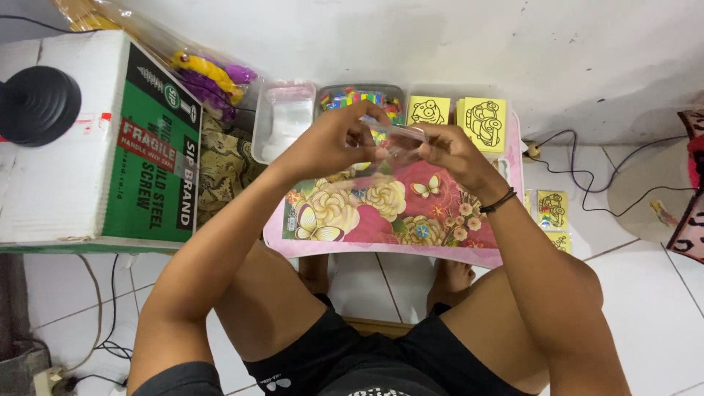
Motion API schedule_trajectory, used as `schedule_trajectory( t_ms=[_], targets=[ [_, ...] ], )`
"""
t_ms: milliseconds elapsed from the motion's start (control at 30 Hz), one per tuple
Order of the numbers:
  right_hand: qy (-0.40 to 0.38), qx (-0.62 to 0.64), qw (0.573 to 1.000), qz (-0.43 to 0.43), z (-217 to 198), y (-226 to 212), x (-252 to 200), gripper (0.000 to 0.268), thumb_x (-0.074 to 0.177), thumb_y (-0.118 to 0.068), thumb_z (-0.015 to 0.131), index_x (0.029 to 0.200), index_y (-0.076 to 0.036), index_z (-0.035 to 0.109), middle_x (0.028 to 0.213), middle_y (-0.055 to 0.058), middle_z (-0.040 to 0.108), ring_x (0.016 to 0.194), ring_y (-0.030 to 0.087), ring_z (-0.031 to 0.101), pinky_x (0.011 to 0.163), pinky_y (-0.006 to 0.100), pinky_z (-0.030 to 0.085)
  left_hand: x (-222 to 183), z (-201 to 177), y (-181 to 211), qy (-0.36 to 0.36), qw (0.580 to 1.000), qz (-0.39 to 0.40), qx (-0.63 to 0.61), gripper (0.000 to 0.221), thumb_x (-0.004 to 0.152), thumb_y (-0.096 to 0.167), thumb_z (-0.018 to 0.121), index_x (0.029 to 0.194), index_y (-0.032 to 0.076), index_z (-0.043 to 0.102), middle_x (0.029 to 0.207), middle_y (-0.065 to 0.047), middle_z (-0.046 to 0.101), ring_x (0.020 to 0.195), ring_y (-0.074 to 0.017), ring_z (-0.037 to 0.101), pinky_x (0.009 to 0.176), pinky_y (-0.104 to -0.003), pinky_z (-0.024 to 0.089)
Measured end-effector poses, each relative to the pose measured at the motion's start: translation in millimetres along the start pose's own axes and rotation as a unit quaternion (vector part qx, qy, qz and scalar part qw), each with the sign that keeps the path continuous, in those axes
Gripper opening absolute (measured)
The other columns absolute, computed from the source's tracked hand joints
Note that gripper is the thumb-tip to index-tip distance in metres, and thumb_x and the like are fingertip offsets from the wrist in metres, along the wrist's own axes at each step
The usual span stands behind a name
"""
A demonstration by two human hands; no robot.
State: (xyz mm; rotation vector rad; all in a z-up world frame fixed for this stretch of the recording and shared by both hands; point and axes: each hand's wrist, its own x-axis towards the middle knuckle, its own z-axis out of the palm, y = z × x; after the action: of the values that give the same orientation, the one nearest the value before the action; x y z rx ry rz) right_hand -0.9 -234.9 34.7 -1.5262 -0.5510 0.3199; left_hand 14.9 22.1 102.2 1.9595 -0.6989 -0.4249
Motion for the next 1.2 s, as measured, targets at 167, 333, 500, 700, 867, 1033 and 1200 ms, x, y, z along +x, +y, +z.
schedule_trajectory(
  t_ms=[167, 333, 500, 700, 867, 1033, 1200],
  targets=[
    [0.038, 0.019, 0.999, -0.011, -3, 22, -3, 0.024, 0.093, -0.016, 0.071, 0.108, 0.004, 0.073, 0.089, 0.023, 0.074, 0.083, 0.031, 0.074, 0.081, 0.042, 0.059, 8, 15, -16, 0.028, 1.000, -0.003, 0.010, 0.042, 0.092, 0.015, 0.079, 0.129, 0.010, 0.060, 0.080, -0.013, 0.076, 0.076, -0.0267, 0.071, 0.076, -0.037, 0.053],
    [0.117, 0.038, 0.992, 0.000, -12, 35, -1, 0.013, 0.095, -0.007, 0.073, 0.101, 0.004, 0.075, 0.082, 0.018, 0.074, 0.075, 0.022, 0.072, 0.076, 0.034, 0.060, 8, 25, -35, 0.038, 0.994, -0.050, -0.086, 0.044, 0.101, 0.034, 0.069, 0.133, 0.005, 0.058, 0.095, -0.021, 0.076, 0.089, -0.0325, 0.075, 0.084, -0.044, 0.057],
    [0.179, 0.051, 0.981, 0.059, -12, 40, 4, 0.015, 0.091, -0.009, 0.078, 0.102, 0.002, 0.074, 0.084, 0.012, 0.075, 0.077, 0.013, 0.071, 0.070, 0.025, 0.062, -2, 28, -54, 0.014, 0.994, -0.066, -0.091, 0.028, 0.101, 0.023, 0.067, 0.116, -0.001, 0.073, 0.092, -0.021, 0.077, 0.088, -0.0298, 0.075, 0.084, -0.046, 0.058],
    [0.145, 0.033, 0.986, 0.075, 8, 41, 5, 0.043, 0.092, -0.012, 0.075, 0.130, 0.002, 0.062, 0.100, 0.023, 0.072, 0.083, 0.023, 0.071, 0.075, 0.035, 0.063, -9, 39, -71, 0.070, 0.995, -0.060, 0.021, 0.012, 0.090, 0.016, 0.071, 0.083, 0.007, 0.075, 0.062, -0.009, 0.069, 0.061, -0.0204, 0.066, 0.063, -0.034, 0.051],
    [0.187, -0.125, 0.974, 0.003, 24, 14, 3, 0.055, 0.094, -0.010, 0.068, 0.141, -0.001, 0.042, 0.119, 0.029, 0.058, 0.098, 0.041, 0.065, 0.081, 0.050, 0.059, -12, 36, -90, 0.091, 0.995, -0.048, 0.001, 0.013, 0.090, 0.018, 0.074, 0.086, 0.007, 0.078, 0.065, -0.008, 0.074, 0.059, -0.0201, 0.070, 0.062, -0.031, 0.054],
    [0.176, -0.375, 0.904, -0.101, 22, 2, -1, 0.024, 0.091, -0.006, 0.073, 0.115, -0.004, 0.067, 0.134, 0.017, 0.048, 0.115, 0.041, 0.062, 0.090, 0.051, 0.054, -7, 30, -95, 0.066, 0.997, -0.040, 0.015, 0.012, 0.089, 0.016, 0.075, 0.093, 0.005, 0.078, 0.072, -0.012, 0.076, 0.065, -0.0262, 0.073, 0.064, -0.035, 0.055],
    [0.136, -0.418, 0.895, -0.080, 24, 11, 1, 0.030, 0.088, -0.013, 0.077, 0.115, -0.006, 0.068, 0.141, 0.018, 0.042, 0.124, 0.044, 0.056, 0.099, 0.052, 0.052, -2, 25, -81, 0.042, 0.994, -0.017, 0.095, 0.014, 0.090, 0.018, 0.075, 0.096, 0.006, 0.076, 0.075, -0.011, 0.076, 0.072, -0.0319, 0.075, 0.066, -0.042, 0.057]
  ],
)
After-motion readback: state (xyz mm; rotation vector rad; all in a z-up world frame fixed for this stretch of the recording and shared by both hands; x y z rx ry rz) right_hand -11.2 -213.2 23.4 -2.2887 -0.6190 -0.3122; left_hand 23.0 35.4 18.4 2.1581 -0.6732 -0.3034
